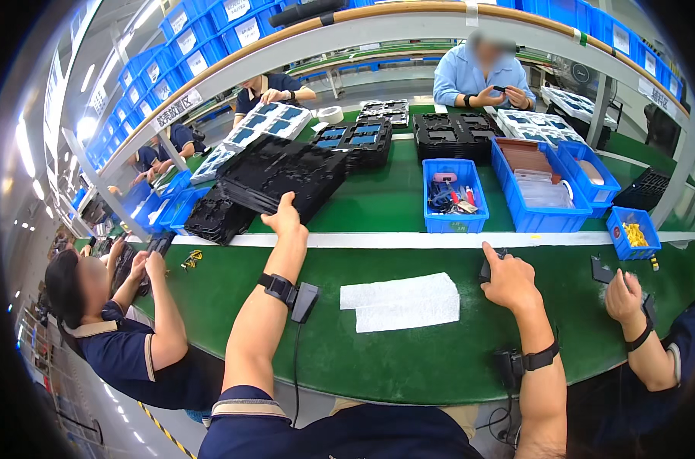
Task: Manually assembling small black plastic components and metal pins at an industrial workbench.
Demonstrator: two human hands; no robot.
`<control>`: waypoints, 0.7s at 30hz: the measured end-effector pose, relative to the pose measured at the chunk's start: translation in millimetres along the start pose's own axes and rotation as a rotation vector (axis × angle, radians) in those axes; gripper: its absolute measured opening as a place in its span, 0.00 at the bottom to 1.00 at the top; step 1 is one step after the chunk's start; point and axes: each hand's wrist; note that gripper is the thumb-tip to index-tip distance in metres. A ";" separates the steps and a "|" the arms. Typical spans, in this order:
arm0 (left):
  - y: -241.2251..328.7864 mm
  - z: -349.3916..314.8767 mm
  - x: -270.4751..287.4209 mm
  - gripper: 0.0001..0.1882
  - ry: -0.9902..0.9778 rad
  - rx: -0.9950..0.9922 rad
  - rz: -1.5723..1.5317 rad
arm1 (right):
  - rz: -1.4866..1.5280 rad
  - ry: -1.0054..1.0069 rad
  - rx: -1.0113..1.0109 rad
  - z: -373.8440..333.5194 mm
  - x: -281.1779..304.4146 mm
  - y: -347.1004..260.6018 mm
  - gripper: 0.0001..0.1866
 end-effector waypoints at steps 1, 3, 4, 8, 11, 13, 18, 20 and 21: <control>-6.3 15.7 1.7 0.59 0.054 -0.021 -0.009 | -0.005 0.000 -0.006 0.4 -0.4 0.8 0.40; -10.5 22.6 2.5 0.59 0.097 -0.011 0.030 | 0.002 0.018 0.014 -0.8 -5.4 7.0 0.39; -11.7 36.1 10.0 0.59 0.103 0.007 0.023 | 0.005 0.018 0.036 -3.2 -2.2 5.8 0.39; -14.5 43.8 19.6 0.58 0.127 0.161 0.107 | 0.022 -0.005 0.039 -2.3 0.9 3.6 0.43; -7.4 40.7 21.8 0.57 0.156 0.085 0.378 | 0.023 -0.054 0.013 0.2 0.9 -1.5 0.43; 10.6 -2.8 11.4 0.54 0.114 -0.165 0.442 | 0.028 -0.063 0.001 0.8 -1.2 1.2 0.44; 18.7 -104.5 -9.7 0.50 -0.442 -0.343 0.029 | 0.040 0.010 0.083 0.7 0.0 0.6 0.45; 3.2 -155.1 -9.4 0.51 -0.676 -0.194 0.091 | 0.026 0.000 0.094 0.6 -2.4 3.2 0.45; -8.7 -174.2 -5.8 0.51 -0.790 -0.152 0.158 | 0.041 0.006 0.095 1.0 -3.8 4.7 0.45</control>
Point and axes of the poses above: each hand's wrist, its own z-axis towards the middle knuckle, its own x-axis out of the back of the hand, y = z × x, and after that the axes turned 6 degrees about x, right-handed
